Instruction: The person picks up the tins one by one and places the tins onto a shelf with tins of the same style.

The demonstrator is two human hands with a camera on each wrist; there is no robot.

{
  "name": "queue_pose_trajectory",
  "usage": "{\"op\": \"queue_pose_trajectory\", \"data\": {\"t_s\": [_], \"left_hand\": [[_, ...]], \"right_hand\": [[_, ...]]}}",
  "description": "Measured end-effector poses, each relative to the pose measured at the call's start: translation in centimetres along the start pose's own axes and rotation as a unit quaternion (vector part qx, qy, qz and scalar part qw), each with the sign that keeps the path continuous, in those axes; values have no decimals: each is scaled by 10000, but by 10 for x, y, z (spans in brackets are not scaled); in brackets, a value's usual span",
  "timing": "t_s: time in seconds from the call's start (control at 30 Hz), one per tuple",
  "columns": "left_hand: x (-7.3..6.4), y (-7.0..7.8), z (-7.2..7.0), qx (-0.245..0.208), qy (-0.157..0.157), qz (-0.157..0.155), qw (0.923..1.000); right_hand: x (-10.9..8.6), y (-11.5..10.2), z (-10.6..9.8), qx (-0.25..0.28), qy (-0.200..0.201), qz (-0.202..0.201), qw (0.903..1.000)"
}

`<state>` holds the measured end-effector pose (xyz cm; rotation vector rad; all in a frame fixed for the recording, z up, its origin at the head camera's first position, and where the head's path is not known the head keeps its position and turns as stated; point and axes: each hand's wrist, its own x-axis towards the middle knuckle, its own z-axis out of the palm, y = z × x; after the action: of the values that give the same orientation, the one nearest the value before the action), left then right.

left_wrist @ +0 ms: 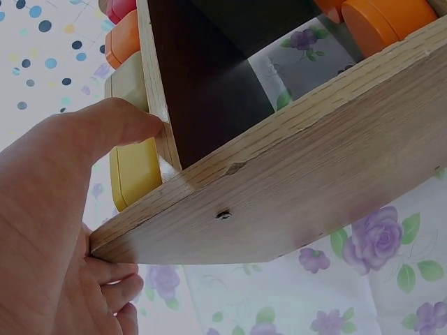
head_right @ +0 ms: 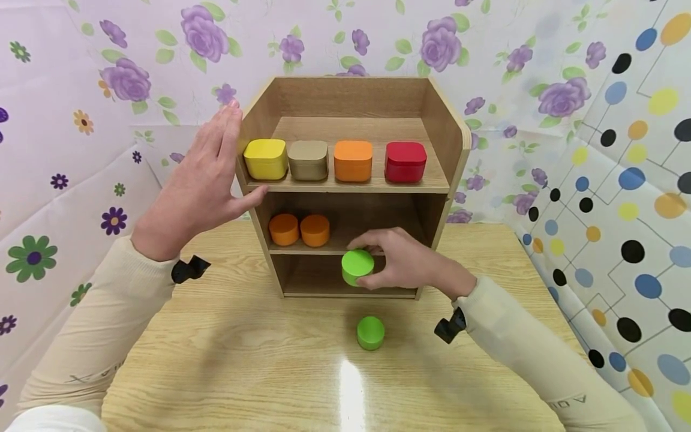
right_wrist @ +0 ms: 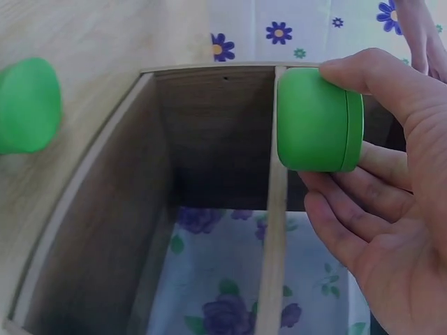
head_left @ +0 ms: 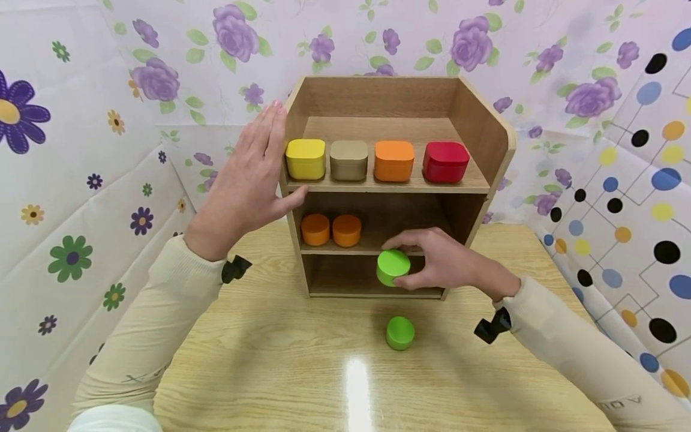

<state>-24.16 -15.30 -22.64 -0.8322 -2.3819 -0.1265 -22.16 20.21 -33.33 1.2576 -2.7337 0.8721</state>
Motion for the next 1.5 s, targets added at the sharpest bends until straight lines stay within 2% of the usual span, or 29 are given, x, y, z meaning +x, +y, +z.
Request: {"op": "queue_pose_trajectory", "data": {"t_s": [0.27,0.6,1.03,1.5], "left_hand": [[0,0,-1,-28,-2,-19,10000],[-1,-1,-1,-30,-6,-32,10000],[0,-1,1,-45,91,27,9999],[0,-2,1,-59,110,67,9999]], "right_hand": [[27,-2,-6,-53,190,185,9996],[47,6,-5,-88,282,923,9953],[50,15,0,-255,582,1089,9920],[50,20,5,-241,637,1207,9903]]}}
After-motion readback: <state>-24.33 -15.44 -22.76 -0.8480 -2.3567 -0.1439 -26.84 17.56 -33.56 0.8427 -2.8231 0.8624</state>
